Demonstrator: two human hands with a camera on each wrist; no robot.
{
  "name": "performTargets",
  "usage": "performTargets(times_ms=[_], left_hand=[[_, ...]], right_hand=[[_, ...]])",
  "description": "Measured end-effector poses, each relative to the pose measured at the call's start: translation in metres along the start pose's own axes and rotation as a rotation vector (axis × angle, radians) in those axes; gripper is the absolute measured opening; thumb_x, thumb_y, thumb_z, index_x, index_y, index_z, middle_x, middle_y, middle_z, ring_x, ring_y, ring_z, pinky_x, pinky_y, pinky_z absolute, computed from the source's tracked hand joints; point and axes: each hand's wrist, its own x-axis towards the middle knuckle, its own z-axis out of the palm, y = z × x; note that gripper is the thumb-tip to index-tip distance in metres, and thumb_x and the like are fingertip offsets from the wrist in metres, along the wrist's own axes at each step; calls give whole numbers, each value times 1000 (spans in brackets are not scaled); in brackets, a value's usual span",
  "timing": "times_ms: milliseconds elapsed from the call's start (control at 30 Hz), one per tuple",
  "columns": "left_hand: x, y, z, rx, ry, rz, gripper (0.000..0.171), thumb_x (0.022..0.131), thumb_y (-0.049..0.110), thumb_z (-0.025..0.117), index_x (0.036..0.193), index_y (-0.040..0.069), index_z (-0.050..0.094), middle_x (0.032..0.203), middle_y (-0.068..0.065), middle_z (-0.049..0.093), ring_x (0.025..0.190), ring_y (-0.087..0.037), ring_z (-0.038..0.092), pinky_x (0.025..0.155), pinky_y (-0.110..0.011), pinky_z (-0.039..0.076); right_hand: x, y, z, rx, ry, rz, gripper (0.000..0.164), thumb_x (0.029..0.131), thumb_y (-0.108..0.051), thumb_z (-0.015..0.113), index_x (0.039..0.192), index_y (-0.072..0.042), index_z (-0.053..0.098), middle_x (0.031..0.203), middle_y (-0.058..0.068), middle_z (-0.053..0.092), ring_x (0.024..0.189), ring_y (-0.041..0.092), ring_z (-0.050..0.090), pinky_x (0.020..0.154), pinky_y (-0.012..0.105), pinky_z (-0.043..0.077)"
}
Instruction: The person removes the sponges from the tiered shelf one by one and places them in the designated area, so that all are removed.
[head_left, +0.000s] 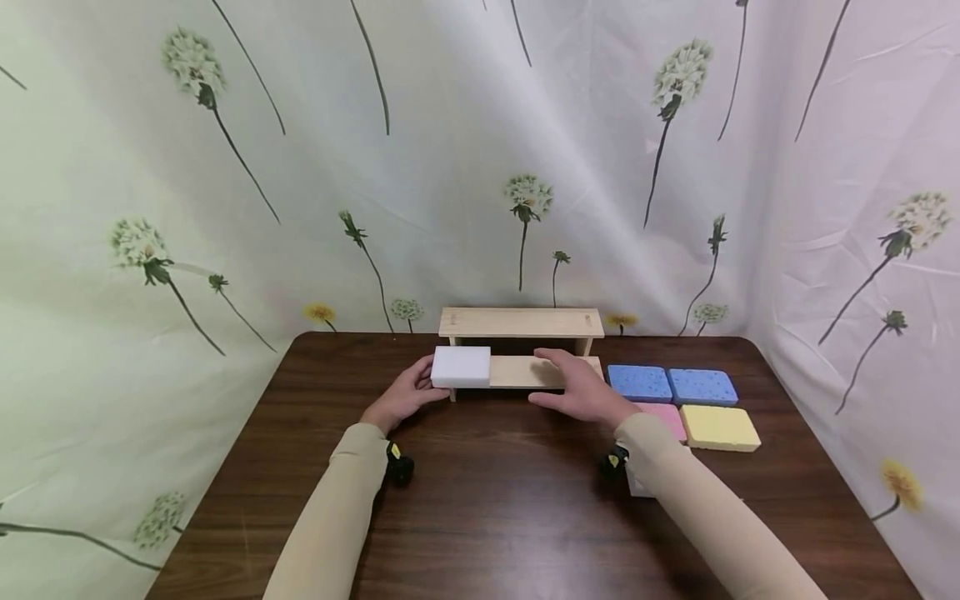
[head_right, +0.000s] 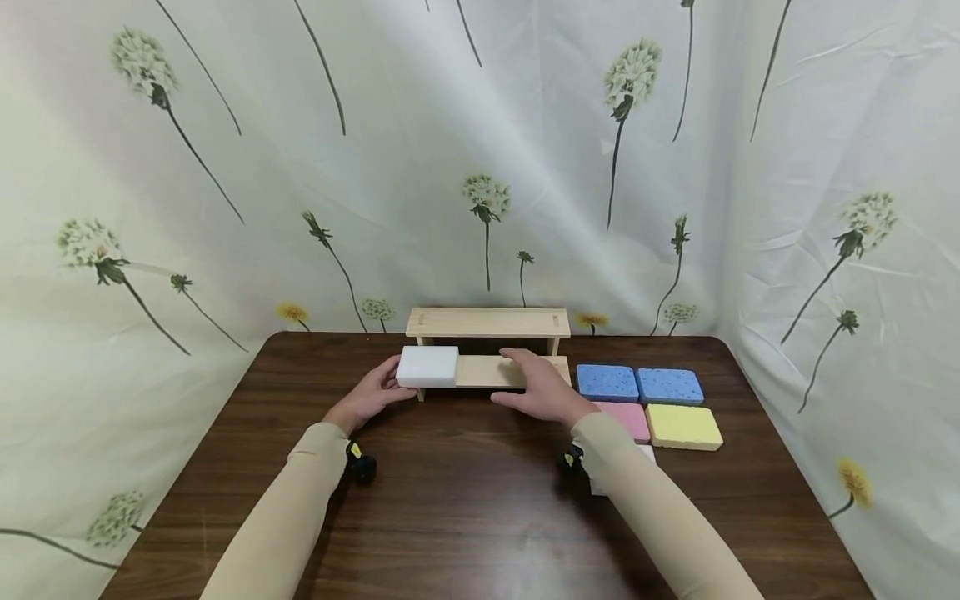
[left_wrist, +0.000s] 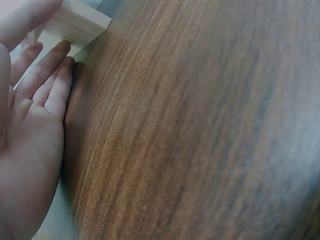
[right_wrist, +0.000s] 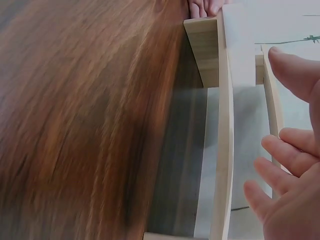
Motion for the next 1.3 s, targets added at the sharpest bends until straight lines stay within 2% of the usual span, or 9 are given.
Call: performTargets(times_ms=[267,500,800,1067,1300], left_hand=[[-3,1,1,-7,-10,5,79,95,2,76,161,2,33,158,-25,46,143,-38,49,120,-50,38],[-2,0,0,-5,-6,4,77,95,1,75,161,2,34,157,-25,47,143,-38,49,120,-50,39],[-4,2,2,14,-2,-5,79,97,4,75,163,1,30,158,-26,45,145,-39,47,123,-50,36],[-3,0,2,-5,-10,17,78,97,1,74,162,0,31,158,-27,46,143,-40,48,121,-49,38],[0,-2,1,-7,-5,10,78,96,1,75,161,2,33,156,-25,49,141,-37,51,119,-47,42]], right_hand=[[20,-12,13,-13,-9,-13,87,94,-46,79,161,-7,40,161,12,47,143,32,50,115,51,44],[38,-18,24,-15,-23,-20,90,93,-47,80,162,-6,38,163,14,44,149,33,43,120,51,39],[61,-25,40,-36,-37,-7,94,90,-45,83,161,-2,38,162,16,45,148,32,44,121,47,39],[71,-29,51,-39,-25,12,96,90,-44,84,161,0,37,161,18,45,148,33,44,121,47,39],[75,-32,55,-45,-19,16,96,90,-42,84,161,2,36,162,19,44,149,35,43,122,47,39]])
